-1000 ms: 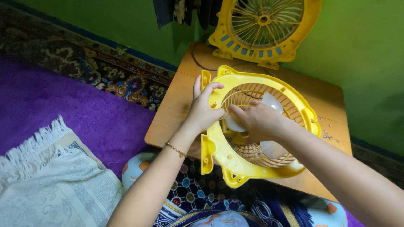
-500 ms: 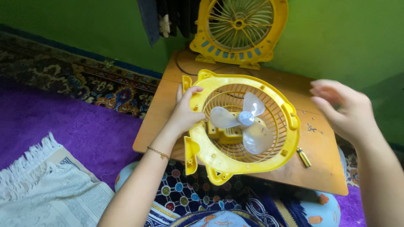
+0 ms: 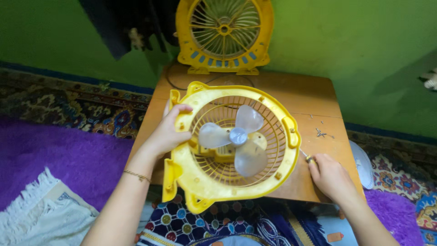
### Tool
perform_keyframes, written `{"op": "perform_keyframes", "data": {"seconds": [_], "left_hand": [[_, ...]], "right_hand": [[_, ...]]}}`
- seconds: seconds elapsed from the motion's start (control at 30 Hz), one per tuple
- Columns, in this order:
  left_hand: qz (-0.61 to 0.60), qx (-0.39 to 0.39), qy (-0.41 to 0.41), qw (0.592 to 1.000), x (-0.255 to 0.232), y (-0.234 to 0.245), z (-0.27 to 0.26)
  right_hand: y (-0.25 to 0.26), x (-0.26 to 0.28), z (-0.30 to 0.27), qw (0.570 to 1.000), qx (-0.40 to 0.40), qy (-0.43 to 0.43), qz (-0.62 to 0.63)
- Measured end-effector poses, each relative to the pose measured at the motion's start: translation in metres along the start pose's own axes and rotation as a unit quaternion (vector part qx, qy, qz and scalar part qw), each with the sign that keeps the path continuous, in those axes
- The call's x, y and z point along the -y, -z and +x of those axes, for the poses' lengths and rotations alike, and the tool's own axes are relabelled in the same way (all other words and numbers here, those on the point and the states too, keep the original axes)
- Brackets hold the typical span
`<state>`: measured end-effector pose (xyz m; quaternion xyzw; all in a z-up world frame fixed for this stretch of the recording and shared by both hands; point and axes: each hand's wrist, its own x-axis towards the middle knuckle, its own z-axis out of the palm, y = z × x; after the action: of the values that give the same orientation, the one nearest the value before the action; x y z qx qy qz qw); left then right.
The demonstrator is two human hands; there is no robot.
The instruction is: The person assembles a yellow electric fan by inserting the fan blade into the motor housing and securing it with a screwdriver. They then attach the front grill and fasten it with multiple screws.
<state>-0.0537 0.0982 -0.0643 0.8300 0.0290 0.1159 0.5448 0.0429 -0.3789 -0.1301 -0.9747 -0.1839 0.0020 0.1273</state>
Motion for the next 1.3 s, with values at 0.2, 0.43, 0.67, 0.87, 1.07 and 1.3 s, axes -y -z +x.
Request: {"op": "perform_keyframes", "data": {"seconds": [0.2,0.43,0.67,0.87,1.07,1.3], "left_hand": [[-0.03,0.067,0.013,0.997,-0.004,0.001,0.005],[-0.101,0.122,0.056,0.986,-0.015,-0.013,0.01],[-0.098,0.137,0.062,0.984,-0.023,-0.033,0.013],[-0.028,0.093,-0.033,0.995,-0.028,-0.037,0.006],[-0.045,0.088,-0.009,0.995,-0.029,-0.034,-0.004],[-0.013,0.054,-0.111,0.992,-0.028,-0.034,0.001]], "right_hand": [[0.059,-0.018,0.002,0.986,-0.155,0.023,0.054],[0.121,-0.037,-0.04,0.929,-0.17,-0.03,0.326],[0.128,-0.01,-0.052,0.918,-0.155,-0.029,0.364],[0.123,0.033,-0.048,0.84,-0.096,0.116,0.521],[0.144,0.081,-0.023,0.917,0.047,0.25,0.308],[0.151,0.139,-0.01,0.947,0.044,0.241,0.208]]}}
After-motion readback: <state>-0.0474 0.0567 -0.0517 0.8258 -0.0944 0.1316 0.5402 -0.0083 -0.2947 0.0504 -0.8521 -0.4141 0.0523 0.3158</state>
